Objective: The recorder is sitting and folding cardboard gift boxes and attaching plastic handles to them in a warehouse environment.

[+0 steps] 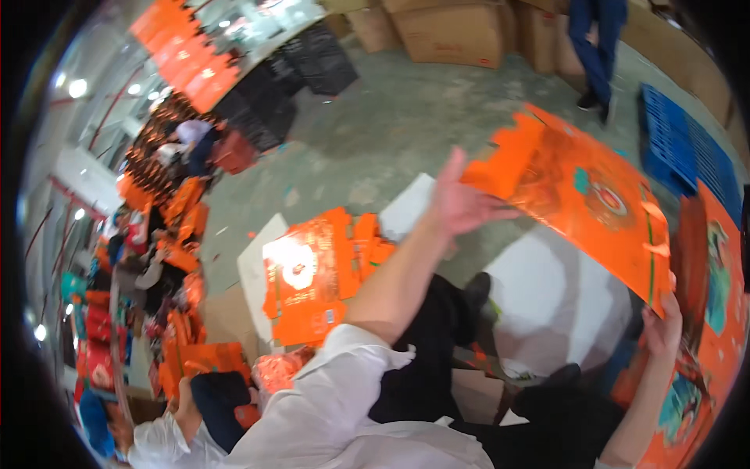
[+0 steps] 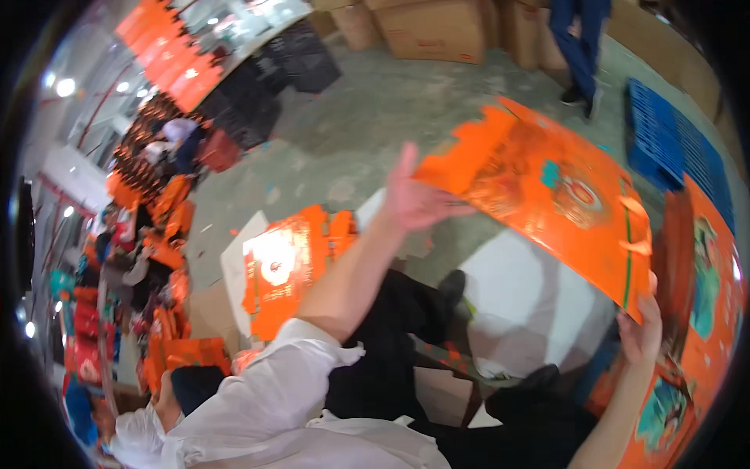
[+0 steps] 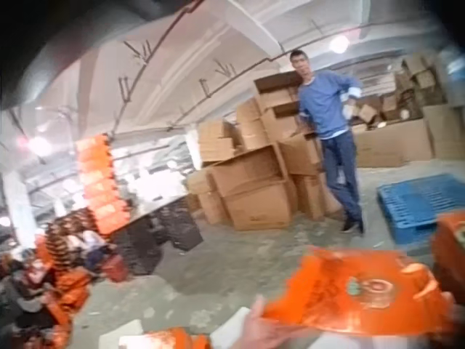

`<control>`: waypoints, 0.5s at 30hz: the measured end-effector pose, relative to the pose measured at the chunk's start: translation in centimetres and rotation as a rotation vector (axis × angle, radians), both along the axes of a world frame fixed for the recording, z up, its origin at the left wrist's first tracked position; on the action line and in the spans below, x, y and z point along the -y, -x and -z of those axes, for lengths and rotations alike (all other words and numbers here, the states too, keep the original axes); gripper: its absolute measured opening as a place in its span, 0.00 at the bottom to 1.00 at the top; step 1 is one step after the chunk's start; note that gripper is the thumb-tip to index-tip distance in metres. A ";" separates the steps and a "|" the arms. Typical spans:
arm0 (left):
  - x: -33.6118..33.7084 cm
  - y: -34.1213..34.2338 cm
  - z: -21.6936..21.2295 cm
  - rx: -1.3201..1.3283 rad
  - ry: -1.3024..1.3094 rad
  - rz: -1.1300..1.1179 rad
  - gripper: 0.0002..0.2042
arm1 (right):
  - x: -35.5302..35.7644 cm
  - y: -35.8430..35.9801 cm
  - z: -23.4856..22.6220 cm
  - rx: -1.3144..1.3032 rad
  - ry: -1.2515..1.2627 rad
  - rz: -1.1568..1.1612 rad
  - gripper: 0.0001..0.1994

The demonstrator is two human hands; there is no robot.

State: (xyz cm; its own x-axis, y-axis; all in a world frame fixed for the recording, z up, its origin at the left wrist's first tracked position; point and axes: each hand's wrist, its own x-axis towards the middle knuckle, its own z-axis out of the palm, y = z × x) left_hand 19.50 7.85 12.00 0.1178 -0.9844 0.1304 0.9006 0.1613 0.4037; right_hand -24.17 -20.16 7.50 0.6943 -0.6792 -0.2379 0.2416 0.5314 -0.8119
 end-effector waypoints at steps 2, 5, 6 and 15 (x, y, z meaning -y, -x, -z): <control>-0.8 -0.8 0.5 0.031 0.158 0.103 0.48 | 0.5 0.9 -0.7 0.078 0.057 -0.041 0.20; -2.2 -2.1 1.1 0.145 -0.184 -0.106 0.47 | -0.3 0.8 -1.5 0.147 0.080 -0.042 0.23; -1.4 -1.2 0.9 0.133 -0.170 -0.079 0.47 | -0.7 1.1 -1.7 0.154 0.086 0.006 0.25; 1.0 -1.1 3.0 0.525 -0.466 -0.297 0.20 | 0.5 4.0 0.9 0.038 0.202 -0.186 0.30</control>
State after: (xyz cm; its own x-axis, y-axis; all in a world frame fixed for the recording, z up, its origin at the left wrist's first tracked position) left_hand 20.64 6.88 8.97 0.4232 -0.8881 -0.1792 0.5170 0.0743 0.8528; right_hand -28.20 -20.63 6.62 0.8172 -0.5705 -0.0822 0.1871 0.3975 -0.8984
